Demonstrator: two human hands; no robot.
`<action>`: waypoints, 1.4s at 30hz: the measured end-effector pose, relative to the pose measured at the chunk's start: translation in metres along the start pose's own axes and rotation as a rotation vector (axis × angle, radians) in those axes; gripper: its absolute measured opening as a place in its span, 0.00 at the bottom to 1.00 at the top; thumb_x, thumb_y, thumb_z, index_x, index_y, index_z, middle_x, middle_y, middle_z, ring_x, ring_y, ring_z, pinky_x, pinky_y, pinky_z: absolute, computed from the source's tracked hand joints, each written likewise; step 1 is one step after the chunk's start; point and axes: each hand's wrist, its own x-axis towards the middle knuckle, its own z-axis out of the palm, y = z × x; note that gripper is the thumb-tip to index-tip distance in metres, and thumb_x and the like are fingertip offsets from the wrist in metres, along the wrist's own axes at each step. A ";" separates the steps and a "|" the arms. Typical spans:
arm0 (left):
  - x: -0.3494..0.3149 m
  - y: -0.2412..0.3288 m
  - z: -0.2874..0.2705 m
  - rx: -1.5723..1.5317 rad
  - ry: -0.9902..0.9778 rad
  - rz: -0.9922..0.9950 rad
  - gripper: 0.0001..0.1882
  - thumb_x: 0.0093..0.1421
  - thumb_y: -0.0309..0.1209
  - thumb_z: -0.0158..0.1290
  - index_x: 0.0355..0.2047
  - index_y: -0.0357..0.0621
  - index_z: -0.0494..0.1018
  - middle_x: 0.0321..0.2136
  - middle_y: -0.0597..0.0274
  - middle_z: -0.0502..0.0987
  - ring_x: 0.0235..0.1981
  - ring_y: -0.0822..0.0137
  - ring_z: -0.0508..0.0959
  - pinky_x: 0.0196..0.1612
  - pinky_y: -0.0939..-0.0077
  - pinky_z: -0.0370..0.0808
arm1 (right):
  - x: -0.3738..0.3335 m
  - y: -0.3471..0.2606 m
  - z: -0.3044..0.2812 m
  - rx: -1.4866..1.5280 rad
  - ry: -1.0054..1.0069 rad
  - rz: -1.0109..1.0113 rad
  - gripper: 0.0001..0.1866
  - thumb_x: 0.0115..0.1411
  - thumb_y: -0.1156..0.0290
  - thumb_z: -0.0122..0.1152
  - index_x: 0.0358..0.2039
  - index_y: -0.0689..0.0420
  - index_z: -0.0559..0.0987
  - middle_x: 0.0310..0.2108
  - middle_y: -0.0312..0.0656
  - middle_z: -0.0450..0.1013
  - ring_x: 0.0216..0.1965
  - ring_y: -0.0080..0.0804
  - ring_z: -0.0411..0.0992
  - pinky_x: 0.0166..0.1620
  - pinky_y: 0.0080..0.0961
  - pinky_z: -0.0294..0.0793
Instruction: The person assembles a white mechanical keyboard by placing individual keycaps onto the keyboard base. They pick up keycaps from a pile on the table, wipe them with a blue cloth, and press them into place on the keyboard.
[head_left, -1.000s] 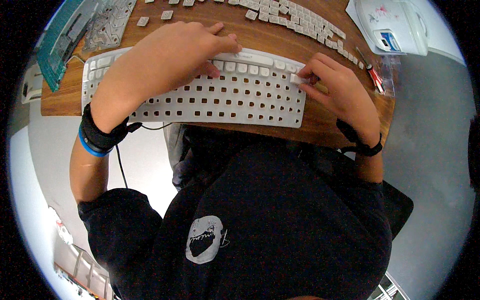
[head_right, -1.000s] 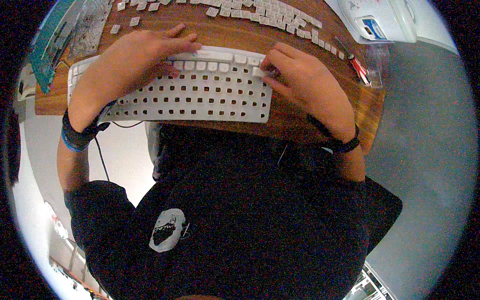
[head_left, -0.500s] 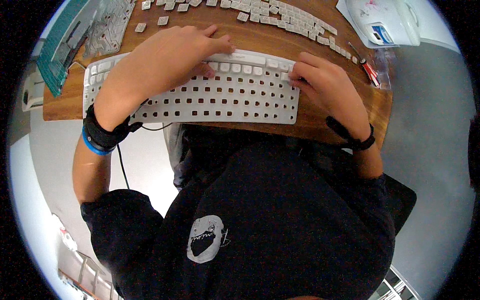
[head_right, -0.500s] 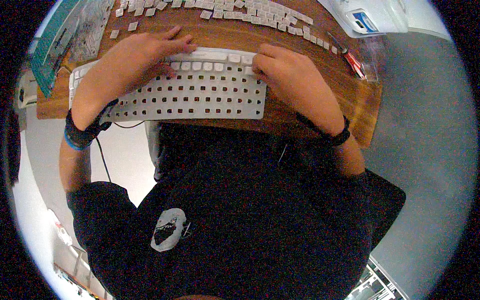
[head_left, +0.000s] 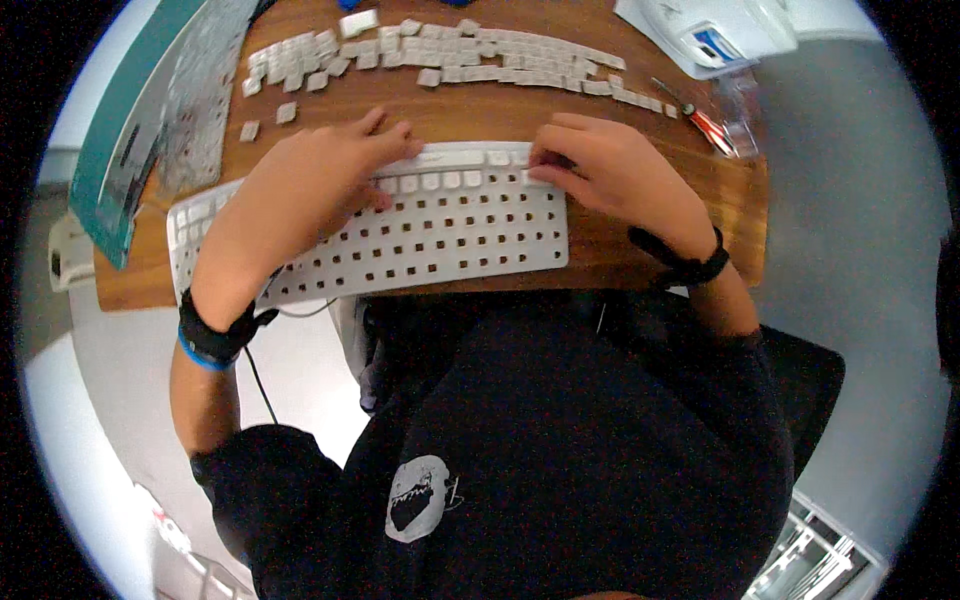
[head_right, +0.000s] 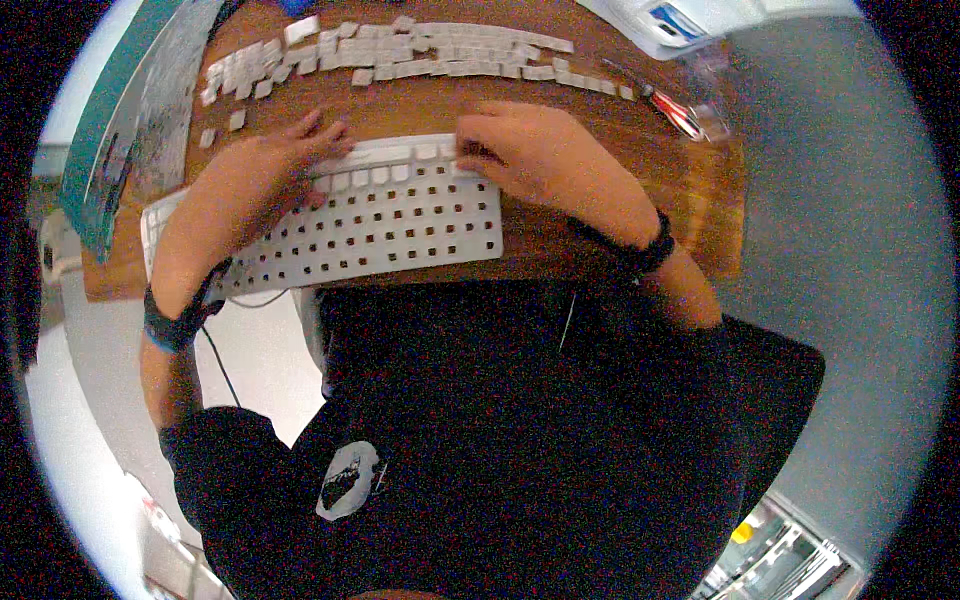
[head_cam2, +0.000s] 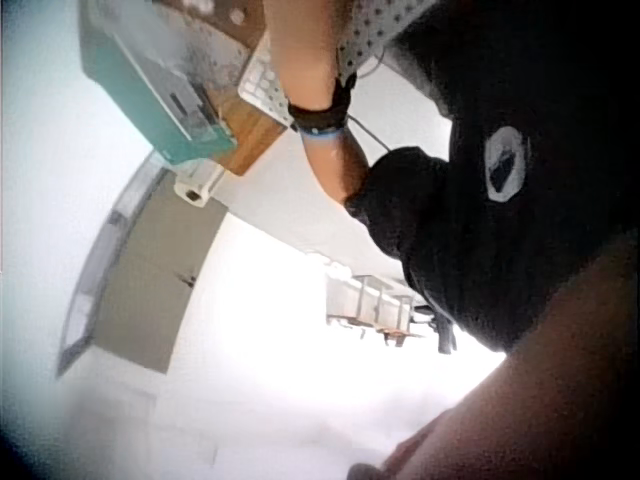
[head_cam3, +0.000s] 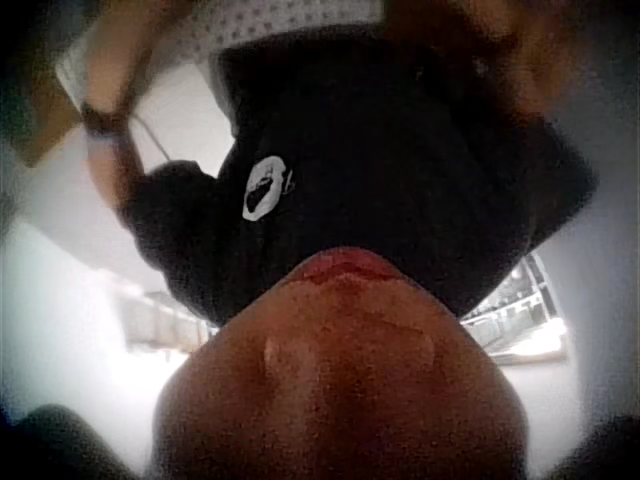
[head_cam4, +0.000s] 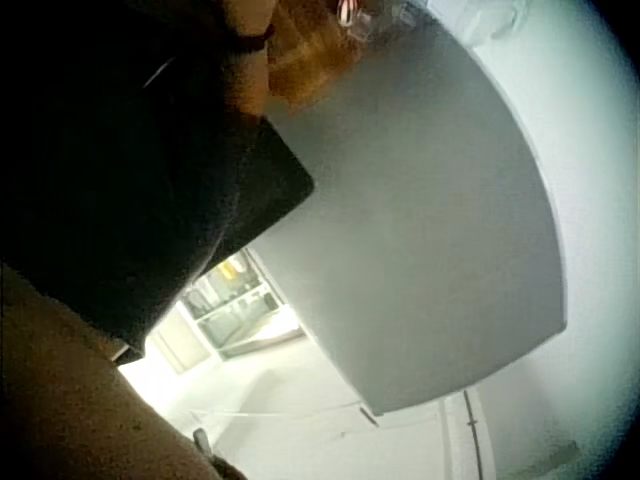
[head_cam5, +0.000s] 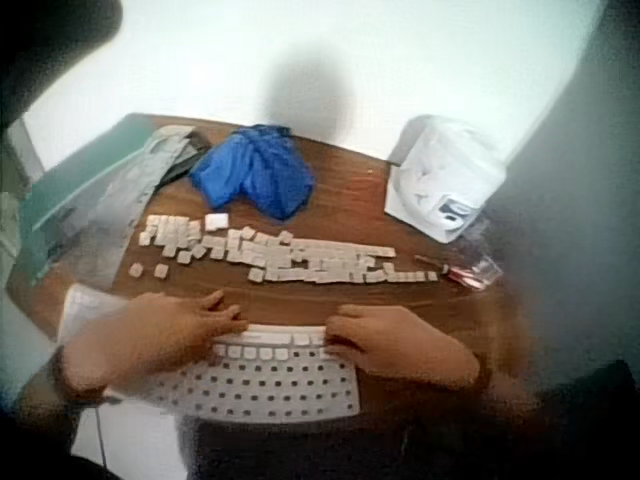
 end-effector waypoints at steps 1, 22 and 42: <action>0.001 0.004 -0.003 -0.016 -0.029 -0.026 0.35 0.61 0.30 0.67 0.69 0.50 0.75 0.70 0.51 0.75 0.65 0.44 0.80 0.61 0.49 0.82 | 0.003 -0.001 -0.002 -0.015 -0.040 0.002 0.08 0.68 0.67 0.70 0.41 0.57 0.81 0.38 0.46 0.79 0.41 0.51 0.80 0.42 0.43 0.80; 0.003 0.015 -0.013 -0.092 -0.131 -0.131 0.37 0.60 0.20 0.66 0.71 0.47 0.73 0.73 0.49 0.71 0.78 0.48 0.65 0.74 0.56 0.69 | 0.061 0.027 0.009 0.037 -0.056 -0.291 0.10 0.57 0.59 0.73 0.34 0.49 0.85 0.32 0.44 0.81 0.36 0.53 0.81 0.37 0.50 0.79; -0.002 0.018 -0.024 -0.216 -0.112 -0.134 0.36 0.62 0.31 0.66 0.72 0.52 0.72 0.74 0.61 0.72 0.77 0.49 0.67 0.71 0.55 0.77 | 0.056 0.012 -0.024 0.195 -0.490 -0.011 0.10 0.63 0.64 0.71 0.38 0.55 0.82 0.37 0.48 0.81 0.43 0.56 0.82 0.44 0.52 0.81</action>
